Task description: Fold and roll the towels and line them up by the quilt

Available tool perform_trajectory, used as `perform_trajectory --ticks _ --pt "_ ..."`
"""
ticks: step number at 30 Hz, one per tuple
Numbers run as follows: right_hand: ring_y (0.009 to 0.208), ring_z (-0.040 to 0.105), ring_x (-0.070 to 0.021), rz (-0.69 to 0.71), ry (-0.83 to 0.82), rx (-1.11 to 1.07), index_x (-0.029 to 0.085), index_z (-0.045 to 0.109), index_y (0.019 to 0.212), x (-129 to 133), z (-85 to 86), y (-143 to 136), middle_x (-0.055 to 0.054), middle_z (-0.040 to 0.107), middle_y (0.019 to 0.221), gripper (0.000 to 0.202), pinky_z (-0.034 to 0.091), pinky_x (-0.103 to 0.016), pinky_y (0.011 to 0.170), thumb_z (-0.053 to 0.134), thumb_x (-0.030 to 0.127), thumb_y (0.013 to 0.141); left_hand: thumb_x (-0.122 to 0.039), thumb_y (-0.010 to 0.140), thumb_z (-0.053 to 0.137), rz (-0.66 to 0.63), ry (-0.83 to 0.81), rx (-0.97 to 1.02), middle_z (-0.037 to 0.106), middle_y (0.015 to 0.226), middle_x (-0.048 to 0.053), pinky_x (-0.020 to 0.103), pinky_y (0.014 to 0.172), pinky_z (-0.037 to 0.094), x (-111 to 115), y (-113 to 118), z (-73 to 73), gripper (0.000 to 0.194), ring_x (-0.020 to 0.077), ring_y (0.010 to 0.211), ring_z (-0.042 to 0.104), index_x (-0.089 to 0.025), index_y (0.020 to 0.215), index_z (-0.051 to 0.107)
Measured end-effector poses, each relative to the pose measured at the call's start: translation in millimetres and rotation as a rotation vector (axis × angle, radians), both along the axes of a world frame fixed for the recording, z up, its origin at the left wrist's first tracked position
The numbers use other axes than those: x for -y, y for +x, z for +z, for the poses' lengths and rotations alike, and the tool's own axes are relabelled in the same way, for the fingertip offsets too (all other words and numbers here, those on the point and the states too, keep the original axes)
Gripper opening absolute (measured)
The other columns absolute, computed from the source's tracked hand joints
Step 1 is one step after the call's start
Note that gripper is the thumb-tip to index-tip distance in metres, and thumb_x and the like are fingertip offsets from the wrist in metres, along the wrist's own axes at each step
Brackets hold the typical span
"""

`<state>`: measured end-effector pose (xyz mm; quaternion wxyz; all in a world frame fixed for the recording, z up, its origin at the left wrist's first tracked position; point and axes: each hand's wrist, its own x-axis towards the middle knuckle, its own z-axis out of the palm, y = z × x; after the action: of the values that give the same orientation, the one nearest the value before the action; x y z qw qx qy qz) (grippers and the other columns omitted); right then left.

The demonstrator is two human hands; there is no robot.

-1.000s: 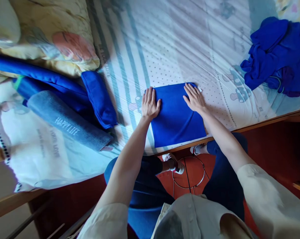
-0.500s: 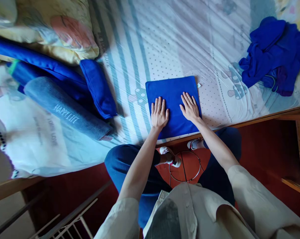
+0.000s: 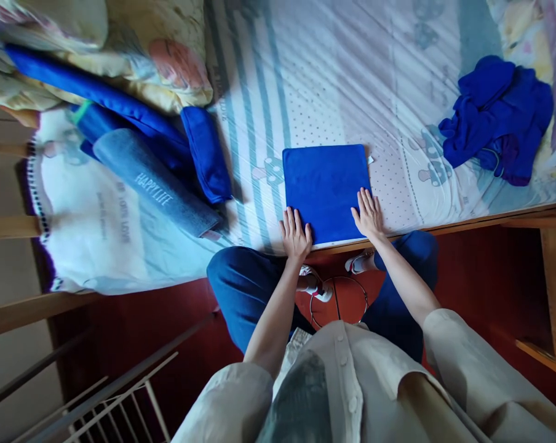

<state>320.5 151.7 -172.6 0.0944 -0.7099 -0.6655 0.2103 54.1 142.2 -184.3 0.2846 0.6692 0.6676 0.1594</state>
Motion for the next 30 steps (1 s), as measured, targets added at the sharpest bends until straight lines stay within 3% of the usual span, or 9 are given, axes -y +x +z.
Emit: perform_trajectory --ticks 4,8,13,17,21,26,30 --pt "0.166 0.015 -0.0271 -0.034 0.009 0.05 0.009 0.026 0.169 27.4 0.4 -1.2 -0.015 0.024 0.175 0.068 0.011 -0.054 0.136 0.031 0.039 0.108 -0.043 0.105 0.034 0.039 -0.009 -0.018 0.022 0.175 0.018 0.048 0.135 0.007 22.5 -1.2 -0.4 0.071 0.0267 0.166 0.009 -0.009 0.167 0.029" --pt "0.164 0.021 -0.0284 0.024 -0.004 0.085 0.008 0.029 0.167 66.1 2.7 8.3 -0.017 0.026 0.174 0.068 0.015 -0.053 0.135 0.036 0.038 0.107 -0.038 0.104 0.035 0.038 -0.027 -0.078 0.024 0.174 0.021 0.052 0.134 0.013 43.0 -5.7 3.7 0.069 0.0303 0.165 0.012 -0.006 0.165 0.032" --pt "0.155 0.042 -0.0312 0.002 -0.023 0.007 0.008 0.052 0.156 90.1 0.8 29.8 -0.019 0.049 0.162 0.06 0.033 -0.051 0.13 0.052 0.032 0.101 -0.03 0.099 0.042 0.059 -0.038 -0.102 0.033 0.169 0.025 0.058 0.131 0.02 52.9 -11.0 3.3 0.065 0.0365 0.162 0.023 -0.004 0.159 0.042" --pt "0.134 0.064 -0.03 -0.236 0.052 -0.139 0.014 0.068 0.137 95.1 -1.9 30.6 -0.017 0.073 0.133 0.043 0.049 -0.045 0.118 0.057 0.026 0.097 -0.02 0.093 0.047 0.16 -0.005 0.059 0.054 0.155 0.026 0.052 0.127 0.033 53.7 -14.8 -4.6 0.055 0.0356 0.151 0.044 -0.006 0.145 0.057" --pt "0.112 0.074 -0.0273 -0.517 -0.01 -0.384 0.016 0.072 0.119 94.8 0.0 21.0 -0.012 0.08 0.105 0.028 0.054 -0.041 0.108 0.068 0.024 0.092 -0.019 0.089 0.054 0.338 -0.022 0.268 0.072 0.124 0.019 0.05 0.116 0.046 47.5 -20.0 -9.7 0.038 0.0332 0.127 0.064 -0.013 0.124 0.068" --pt "0.069 0.076 -0.018 -0.732 -0.084 -0.673 0.017 0.068 0.107 86.2 7.5 12.0 -0.003 0.076 0.076 0.016 0.062 -0.029 0.074 0.071 0.022 0.092 -0.022 0.088 0.061 0.462 -0.066 0.324 0.074 0.096 0.013 0.045 0.099 0.056 31.3 -24.6 -8.9 0.022 0.0292 0.1 0.072 -0.017 0.108 0.067" --pt "0.054 0.069 -0.0147 -0.797 -0.044 -0.73 0.018 0.064 0.099 80.1 11.3 7.2 0.0 0.07 0.066 0.008 0.058 -0.024 0.057 0.066 0.017 0.091 -0.021 0.086 0.063 0.478 -0.088 0.343 0.066 0.077 0.005 0.04 0.083 0.059 22.9 -25.4 -7.0 0.014 0.0246 0.08 0.07 -0.018 0.099 0.064"
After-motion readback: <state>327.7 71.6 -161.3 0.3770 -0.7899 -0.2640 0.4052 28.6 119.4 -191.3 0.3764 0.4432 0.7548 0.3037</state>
